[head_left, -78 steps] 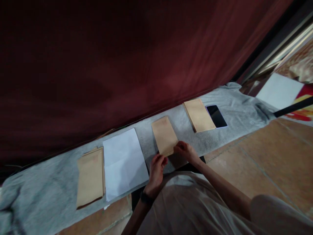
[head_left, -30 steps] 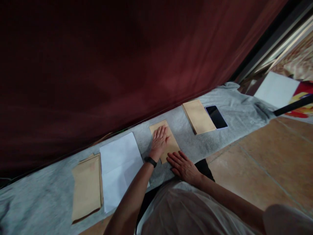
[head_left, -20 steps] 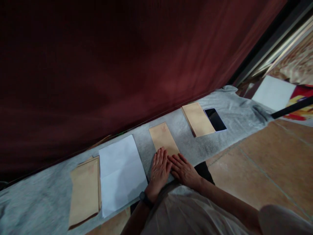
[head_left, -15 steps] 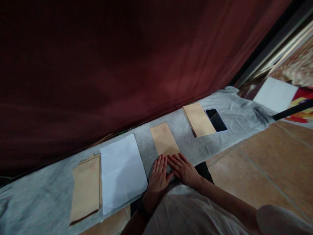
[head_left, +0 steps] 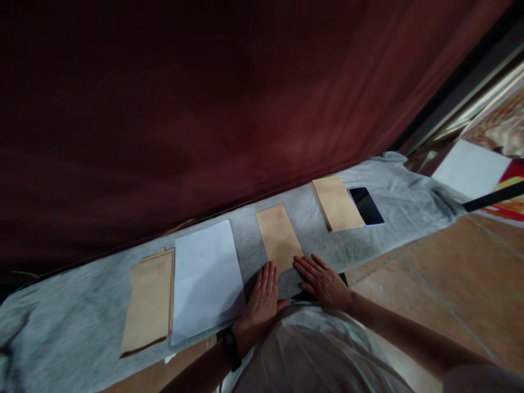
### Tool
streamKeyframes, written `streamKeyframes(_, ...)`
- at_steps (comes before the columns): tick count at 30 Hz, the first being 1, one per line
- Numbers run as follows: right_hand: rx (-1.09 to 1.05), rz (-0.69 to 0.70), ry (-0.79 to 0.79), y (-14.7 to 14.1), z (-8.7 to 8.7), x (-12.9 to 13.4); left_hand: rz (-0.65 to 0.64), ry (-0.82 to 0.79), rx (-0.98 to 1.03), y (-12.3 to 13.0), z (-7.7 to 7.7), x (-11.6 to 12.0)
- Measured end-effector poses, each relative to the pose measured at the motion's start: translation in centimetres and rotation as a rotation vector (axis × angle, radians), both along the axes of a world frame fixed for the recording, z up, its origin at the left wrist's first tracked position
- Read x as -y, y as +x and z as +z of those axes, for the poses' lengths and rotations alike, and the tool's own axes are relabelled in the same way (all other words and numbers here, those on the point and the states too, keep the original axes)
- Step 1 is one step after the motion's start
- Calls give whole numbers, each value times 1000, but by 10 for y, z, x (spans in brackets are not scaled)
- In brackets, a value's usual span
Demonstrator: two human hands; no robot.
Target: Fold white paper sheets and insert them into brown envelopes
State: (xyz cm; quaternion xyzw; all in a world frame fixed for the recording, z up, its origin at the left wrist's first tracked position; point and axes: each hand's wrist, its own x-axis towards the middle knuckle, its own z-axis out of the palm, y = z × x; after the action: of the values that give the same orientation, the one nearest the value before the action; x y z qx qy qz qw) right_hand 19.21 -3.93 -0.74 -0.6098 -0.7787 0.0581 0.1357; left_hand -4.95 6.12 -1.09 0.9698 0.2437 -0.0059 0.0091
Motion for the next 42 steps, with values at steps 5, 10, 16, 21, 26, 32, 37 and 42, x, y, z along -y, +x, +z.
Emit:
streamKeyframes(5,-2,12,5,-1,0,-1,-15,-51,31,9,16,-11)
streamKeyframes(10,-5,-10,-7,-4,0,-1,-123,-137,85,26,21,-16)
streamKeyframes(16,-16,-23,-11,-7,-2,-1,-35,-237,101,3,10,-13)
streamKeyframes(21,-49,-67,25,-16,0,-2,257,-284,261,14,8,-9)
streamKeyframes(26,-62,-124,40,-26,0,-5,158,-149,239,58,8,-22)
streamKeyframes(32,-93,-127,29,-30,-6,-6,59,-86,201,102,6,-65)
streamKeyframes(37,-112,-136,23,-30,-7,-6,119,-33,172,121,4,-99)
streamKeyframes(42,-118,-148,25,-30,-1,-8,183,-30,218,129,1,-111)
